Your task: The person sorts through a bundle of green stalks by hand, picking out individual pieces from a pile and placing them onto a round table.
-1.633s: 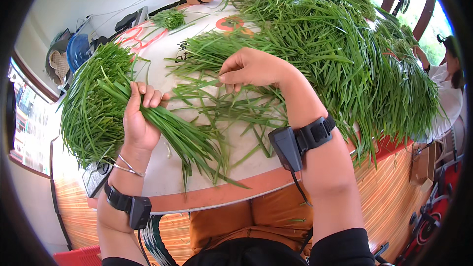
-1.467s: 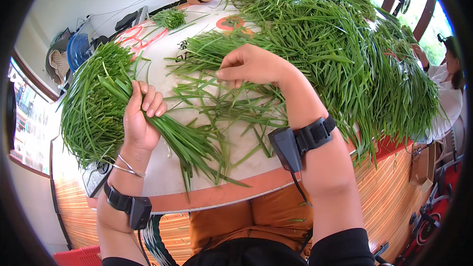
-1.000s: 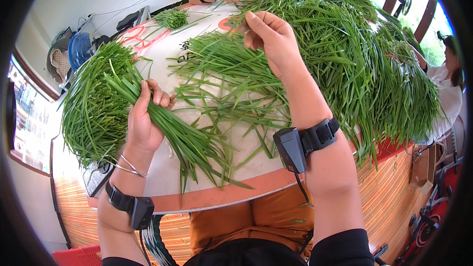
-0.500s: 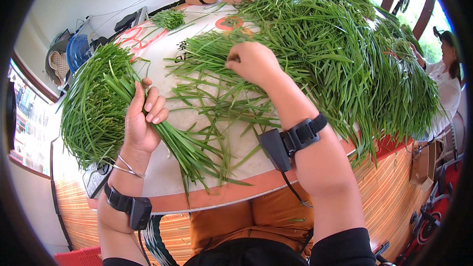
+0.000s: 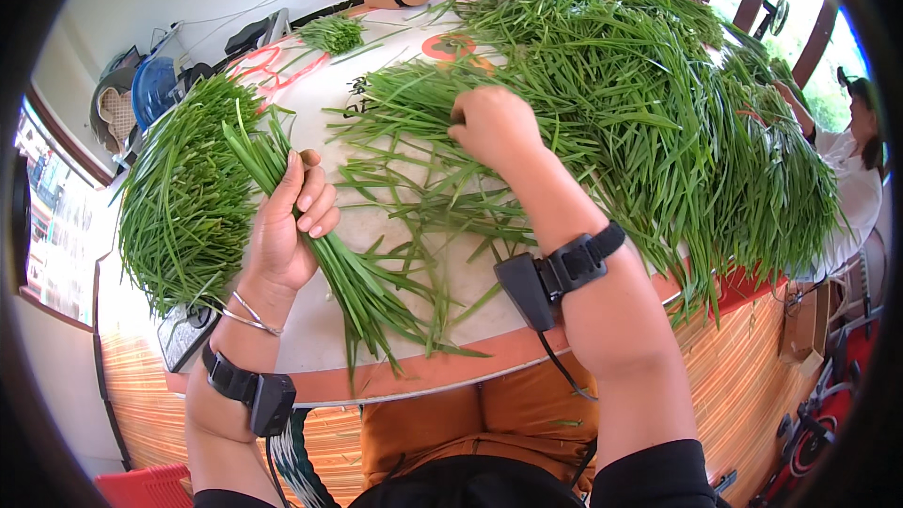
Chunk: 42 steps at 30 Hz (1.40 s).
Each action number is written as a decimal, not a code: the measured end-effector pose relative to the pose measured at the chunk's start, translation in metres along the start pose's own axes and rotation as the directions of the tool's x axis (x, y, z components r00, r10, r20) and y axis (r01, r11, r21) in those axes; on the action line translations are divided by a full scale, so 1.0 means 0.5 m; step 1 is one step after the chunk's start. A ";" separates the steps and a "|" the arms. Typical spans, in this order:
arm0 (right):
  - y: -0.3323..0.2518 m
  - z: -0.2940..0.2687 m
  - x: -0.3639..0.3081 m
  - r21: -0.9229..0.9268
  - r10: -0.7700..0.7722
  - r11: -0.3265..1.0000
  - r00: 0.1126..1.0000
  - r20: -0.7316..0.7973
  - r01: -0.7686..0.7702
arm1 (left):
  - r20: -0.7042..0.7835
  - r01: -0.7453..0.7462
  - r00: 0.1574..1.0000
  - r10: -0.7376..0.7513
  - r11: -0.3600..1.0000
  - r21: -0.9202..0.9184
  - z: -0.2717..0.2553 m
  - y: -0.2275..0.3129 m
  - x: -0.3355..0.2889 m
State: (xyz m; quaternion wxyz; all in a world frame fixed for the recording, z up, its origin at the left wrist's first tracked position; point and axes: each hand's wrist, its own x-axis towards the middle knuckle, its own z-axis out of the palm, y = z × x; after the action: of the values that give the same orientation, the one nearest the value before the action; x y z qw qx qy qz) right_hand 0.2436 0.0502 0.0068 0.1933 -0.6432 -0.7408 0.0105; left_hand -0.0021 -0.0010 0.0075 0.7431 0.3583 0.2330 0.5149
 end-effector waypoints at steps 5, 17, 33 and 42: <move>-0.009 -0.014 -0.001 0.136 0.004 0.991 0.998 -0.067 0.005 | -0.005 0.000 1.000 0.000 0.999 0.041 0.003 -0.004 -0.001; -0.049 -0.014 -0.016 0.721 -0.130 0.648 0.969 -0.211 0.244 | -0.080 0.054 0.996 -0.043 0.987 0.150 0.018 -0.003 -0.003; 0.010 -0.042 -0.007 0.796 -0.185 0.604 0.977 0.101 0.032 | -0.275 -0.239 0.925 0.262 0.964 0.113 -0.002 -0.014 0.010; 0.020 -0.042 0.000 0.601 0.020 0.799 1.000 -0.010 -0.010 | -0.128 -0.216 0.969 0.210 0.976 -0.029 -0.008 -0.009 0.010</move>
State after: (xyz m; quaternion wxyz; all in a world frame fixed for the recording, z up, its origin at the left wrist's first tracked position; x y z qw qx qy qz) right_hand 0.2595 0.0469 0.0233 0.3930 -0.5548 -0.6926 0.2411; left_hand -0.0005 0.0037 0.0017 0.6752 0.3327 0.2278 0.6177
